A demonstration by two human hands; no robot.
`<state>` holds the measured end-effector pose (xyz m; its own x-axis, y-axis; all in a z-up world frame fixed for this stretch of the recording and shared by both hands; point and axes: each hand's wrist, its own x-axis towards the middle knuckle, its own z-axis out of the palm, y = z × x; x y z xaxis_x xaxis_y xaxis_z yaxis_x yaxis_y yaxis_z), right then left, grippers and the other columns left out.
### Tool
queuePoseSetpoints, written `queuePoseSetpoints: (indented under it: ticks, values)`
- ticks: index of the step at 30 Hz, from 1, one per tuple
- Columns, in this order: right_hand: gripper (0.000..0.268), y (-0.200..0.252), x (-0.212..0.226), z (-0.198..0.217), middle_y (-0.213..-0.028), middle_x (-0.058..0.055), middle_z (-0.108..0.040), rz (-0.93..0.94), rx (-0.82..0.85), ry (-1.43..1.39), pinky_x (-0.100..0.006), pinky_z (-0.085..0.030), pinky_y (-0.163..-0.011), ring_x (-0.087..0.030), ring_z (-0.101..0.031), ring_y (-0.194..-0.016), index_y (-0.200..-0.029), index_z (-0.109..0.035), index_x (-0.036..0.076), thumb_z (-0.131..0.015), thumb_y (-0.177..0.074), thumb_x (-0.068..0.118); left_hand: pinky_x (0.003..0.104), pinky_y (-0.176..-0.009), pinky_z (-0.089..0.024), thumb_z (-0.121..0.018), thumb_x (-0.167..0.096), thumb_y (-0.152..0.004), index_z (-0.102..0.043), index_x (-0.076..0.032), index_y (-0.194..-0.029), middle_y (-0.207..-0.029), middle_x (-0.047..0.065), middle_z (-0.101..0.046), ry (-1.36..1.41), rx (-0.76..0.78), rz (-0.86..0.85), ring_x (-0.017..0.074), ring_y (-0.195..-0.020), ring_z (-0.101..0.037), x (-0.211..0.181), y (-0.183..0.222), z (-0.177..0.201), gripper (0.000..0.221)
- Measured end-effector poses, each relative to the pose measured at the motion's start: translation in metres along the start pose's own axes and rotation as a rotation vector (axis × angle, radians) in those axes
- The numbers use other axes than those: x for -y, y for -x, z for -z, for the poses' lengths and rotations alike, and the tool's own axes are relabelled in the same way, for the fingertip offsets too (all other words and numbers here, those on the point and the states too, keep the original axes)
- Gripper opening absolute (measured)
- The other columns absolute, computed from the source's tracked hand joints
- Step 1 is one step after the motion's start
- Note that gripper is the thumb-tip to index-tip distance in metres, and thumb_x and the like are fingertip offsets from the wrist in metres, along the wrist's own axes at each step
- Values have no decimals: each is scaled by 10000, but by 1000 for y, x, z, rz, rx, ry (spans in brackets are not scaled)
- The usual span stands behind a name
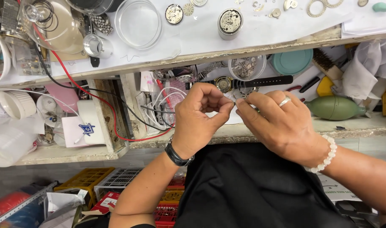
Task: Assembling or repairing a watch by placing tiny components onto the movement using tweezers and hands.
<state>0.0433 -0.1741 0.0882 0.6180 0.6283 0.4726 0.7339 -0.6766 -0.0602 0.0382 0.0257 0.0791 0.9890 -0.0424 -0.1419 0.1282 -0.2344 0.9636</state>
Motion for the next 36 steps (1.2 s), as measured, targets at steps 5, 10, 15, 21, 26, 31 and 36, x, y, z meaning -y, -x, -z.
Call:
queuePoseSetpoints:
  ticks: [5, 10, 15, 21, 26, 31, 36]
  values:
    - [156, 7, 5, -8, -1029, -68, -734, -310, 76, -437, -364, -549, -748, -249, -685, -900, -1160, -736, 64, -718, -1006, 87, 246, -781, -653, -776, -56, -885, -526, -107, -966, -874, 14, -725, -61, -32, -129, 104, -797, -731, 0, 3, -3, 268]
    - [100, 6, 11, -17, -912, 6, -756, -915, 82, -946, -198, -453, -628, -51, -552, -675, -1010, -784, 109, -789, -911, 93, 270, -776, -596, -758, -6, -892, -447, -106, -964, -904, 88, -743, 55, -97, -199, 158, -831, -737, 5, 4, -11, 335]
    - [137, 11, 11, -30, -704, -81, -692, -1108, -39, -1168, -250, -495, -532, -104, -602, -626, -1007, -785, 36, -807, -872, 24, 218, -706, -577, -839, -60, -871, -533, -99, -909, -886, 70, -798, 126, -168, -283, 100, -756, -756, 20, 0, -19, 310]
    - [116, 13, 14, -37, -716, -91, -679, -1159, -121, -1248, -209, -496, -534, -79, -578, -622, -1025, -755, 10, -785, -915, 30, 253, -740, -578, -811, -64, -906, -550, -86, -909, -897, 99, -798, 152, -157, -306, 144, -804, -773, 19, 0, -21, 262]
    - [61, 21, 13, -45, -681, -93, -660, -1110, -119, -1200, -218, -495, -507, -107, -598, -574, -1003, -739, 2, -725, -965, 48, 256, -773, -581, -814, -100, -911, -591, -83, -895, -888, 87, -802, 80, -155, -331, 167, -808, -783, 17, -3, -21, 225]
    - [96, 18, 14, -48, -685, -70, -591, -1103, -146, -1292, -229, -454, -542, -94, -472, -599, -1002, -677, 1, -632, -1030, 81, 288, -749, -605, -823, -239, -911, -689, -94, -989, -997, 79, -782, 131, -162, -238, 181, -859, -745, 11, -5, -26, 212]
    - [105, 16, 17, -48, -834, -91, -619, -1103, -209, -1347, -236, -430, -614, -96, -454, -663, -994, -630, 22, -595, -1051, 102, 223, -581, -562, -681, -233, -1030, -684, -52, -991, -856, 115, -713, 508, -113, 110, 118, -722, -653, 56, 7, -39, 185]
